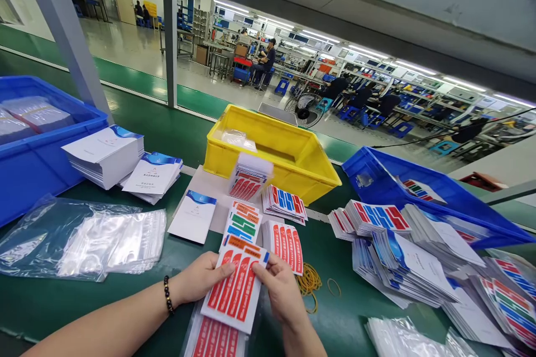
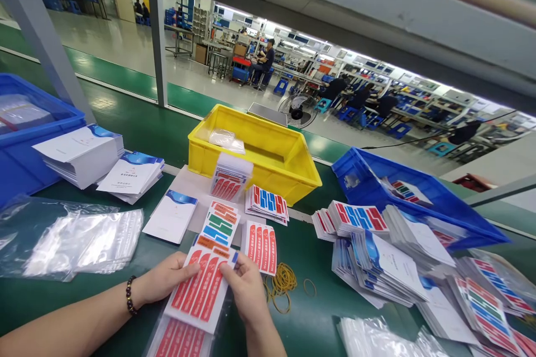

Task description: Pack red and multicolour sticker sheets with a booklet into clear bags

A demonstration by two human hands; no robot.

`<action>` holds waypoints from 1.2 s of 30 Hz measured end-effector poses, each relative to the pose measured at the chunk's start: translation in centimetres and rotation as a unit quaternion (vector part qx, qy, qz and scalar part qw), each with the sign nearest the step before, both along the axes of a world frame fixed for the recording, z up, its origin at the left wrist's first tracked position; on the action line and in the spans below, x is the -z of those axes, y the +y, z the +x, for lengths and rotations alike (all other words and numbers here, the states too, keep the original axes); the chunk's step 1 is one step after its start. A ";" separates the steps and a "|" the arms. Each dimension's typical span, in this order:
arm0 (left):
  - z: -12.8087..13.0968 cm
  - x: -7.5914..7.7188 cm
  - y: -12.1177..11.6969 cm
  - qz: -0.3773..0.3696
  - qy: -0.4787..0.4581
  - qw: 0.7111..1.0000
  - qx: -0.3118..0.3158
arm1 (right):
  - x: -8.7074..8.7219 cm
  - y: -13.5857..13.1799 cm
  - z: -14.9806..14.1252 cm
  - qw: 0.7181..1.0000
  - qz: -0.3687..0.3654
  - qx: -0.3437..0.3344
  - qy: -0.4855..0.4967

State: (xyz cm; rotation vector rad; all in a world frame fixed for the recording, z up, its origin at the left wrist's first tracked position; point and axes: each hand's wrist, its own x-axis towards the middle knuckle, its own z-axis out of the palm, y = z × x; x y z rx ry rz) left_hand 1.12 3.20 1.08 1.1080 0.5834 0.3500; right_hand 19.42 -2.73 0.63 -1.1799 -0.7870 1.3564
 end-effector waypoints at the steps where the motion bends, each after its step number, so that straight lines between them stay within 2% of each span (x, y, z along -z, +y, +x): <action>1: -0.1 -0.2 0.2 0.050 0.020 0.999 0.004 | -0.1 0.2 0.4 0.999 0.004 0.051 0.017; 3: -0.3 -0.5 0.5 0.151 0.070 0.986 0.006 | -0.2 0.5 1.2 0.983 0.017 0.176 0.040; 5: -0.3 -0.6 0.7 0.246 0.113 0.963 0.008 | -0.2 0.7 1.9 0.964 0.026 0.258 0.055; 7: -0.3 -0.7 0.6 0.319 0.119 0.940 0.027 | -0.2 0.7 2.0 0.958 0.030 0.280 0.057; 10: -0.2 -0.7 0.3 0.367 0.084 0.924 0.067 | 0.0 0.6 1.5 0.964 0.028 0.259 0.046; 14: -0.1 -0.9 0.1 0.386 0.062 0.917 0.083 | 0.0 0.5 1.1 0.969 0.032 0.243 0.043; 17: -0.1 -0.9 0.2 0.364 0.047 0.926 0.087 | 0.0 0.4 1.4 0.972 0.031 0.229 0.037; 22: -0.1 -0.3 0.6 0.288 0.035 0.957 0.025 | 0.2 0.2 1.7 0.987 0.040 0.157 0.018; 25: -0.1 0.0 0.8 0.271 0.042 0.962 0.002 | 0.3 0.1 1.6 0.989 0.045 0.138 0.006; 33: -0.1 -0.3 0.5 0.309 0.059 0.949 0.037 | 0.0 -0.2 2.1 0.989 0.032 0.135 -0.044; 36: -0.2 -0.4 0.3 0.333 0.065 0.940 0.040 | -0.1 -0.3 2.0 0.993 0.028 0.097 -0.059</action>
